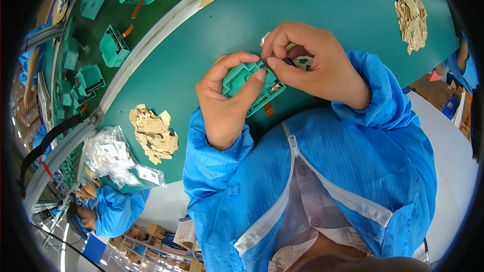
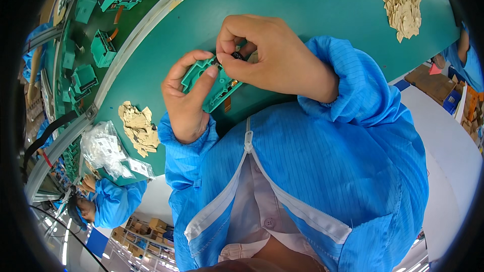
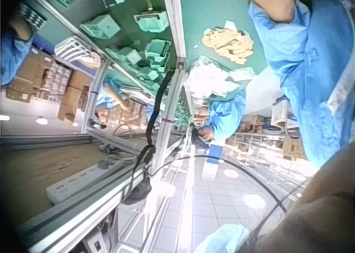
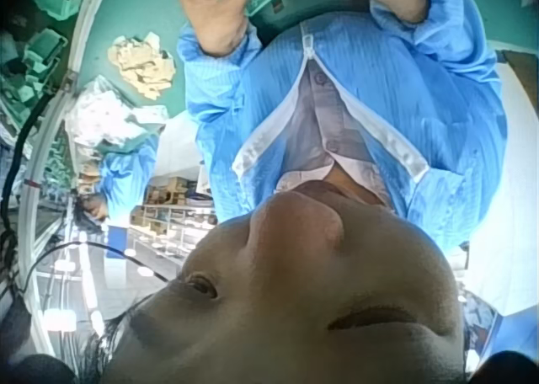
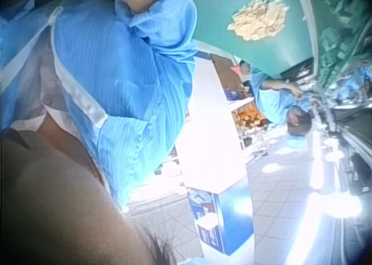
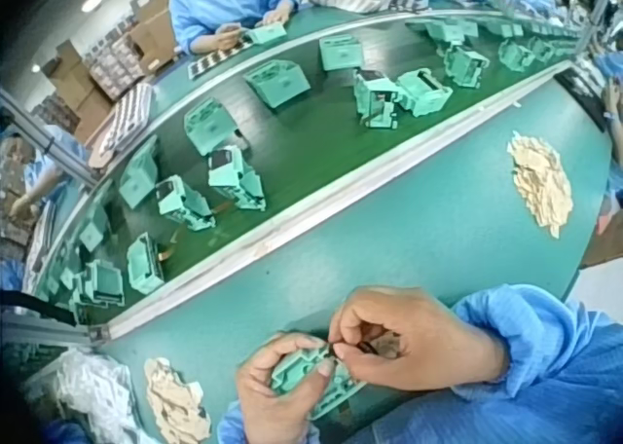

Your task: The person assembles electronic components by hand, placing small black and orange electronic components into green plastic housings.

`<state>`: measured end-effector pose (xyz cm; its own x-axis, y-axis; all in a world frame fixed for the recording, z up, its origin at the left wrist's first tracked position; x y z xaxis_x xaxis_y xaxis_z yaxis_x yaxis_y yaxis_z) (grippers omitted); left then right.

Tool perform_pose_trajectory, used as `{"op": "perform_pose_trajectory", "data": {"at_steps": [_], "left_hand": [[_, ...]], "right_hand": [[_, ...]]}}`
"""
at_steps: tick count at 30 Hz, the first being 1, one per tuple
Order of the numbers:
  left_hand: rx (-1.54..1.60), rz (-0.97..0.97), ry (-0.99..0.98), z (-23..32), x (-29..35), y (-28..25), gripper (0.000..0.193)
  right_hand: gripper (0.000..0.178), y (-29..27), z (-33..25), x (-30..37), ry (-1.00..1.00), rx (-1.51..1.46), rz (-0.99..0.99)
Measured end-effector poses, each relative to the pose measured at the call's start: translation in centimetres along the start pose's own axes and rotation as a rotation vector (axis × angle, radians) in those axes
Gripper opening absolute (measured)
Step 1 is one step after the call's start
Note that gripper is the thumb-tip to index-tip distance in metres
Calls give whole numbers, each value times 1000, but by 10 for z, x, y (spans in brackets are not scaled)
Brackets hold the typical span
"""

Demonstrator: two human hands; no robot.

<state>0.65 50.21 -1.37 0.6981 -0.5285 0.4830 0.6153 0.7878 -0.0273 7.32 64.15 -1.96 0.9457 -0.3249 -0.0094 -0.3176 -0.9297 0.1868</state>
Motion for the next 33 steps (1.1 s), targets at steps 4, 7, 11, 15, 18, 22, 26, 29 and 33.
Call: {"op": "perform_pose_trajectory", "data": {"at_steps": [4, 7, 11, 15, 18, 22, 26, 29, 33], "left_hand": [[28, -11, 11, 1, 0, 3, 21], [26, -20, 17, 2, 0, 3, 22], [-12, -20, 33, 4, 0, 4, 22], [16, -70, 88, 9, 0, 2, 22], [101, -126, 108, 9, -3, 2, 23], [174, -245, 177, 12, -1, 6, 25], [250, -278, 171, 7, -1, 9, 26], [270, -275, 178, 4, -1, 10, 27], [298, -282, 171, 3, 1, 12, 27]], "right_hand": [[12, 0, 0, 0, 4, -9, 3], [12, -1, 0, 1, 2, -7, 9], [13, -1, 0, 2, 20, -13, -7], [13, -4, -4, 0, 83, -91, -72], [10, 3, 0, 1, 213, -188, -243], [13, 12, -1, 3, 268, -330, -333], [12, 14, 2, 7, 382, -398, -399], [19, 13, 5, 8, 327, -388, -353], [20, 12, 0, 11, 305, -427, -326]]}}
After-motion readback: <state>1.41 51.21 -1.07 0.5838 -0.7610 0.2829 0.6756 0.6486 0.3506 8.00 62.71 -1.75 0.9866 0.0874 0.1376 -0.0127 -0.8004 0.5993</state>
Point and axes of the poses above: each hand's wrist, its own x-axis away from the middle knuckle, its own y-axis out of the palm, z = x × y, the point moved 9 cm from there along -x, towards the middle knuckle, and after that the axes turned 1 degree about x, right-handed, at the moved point
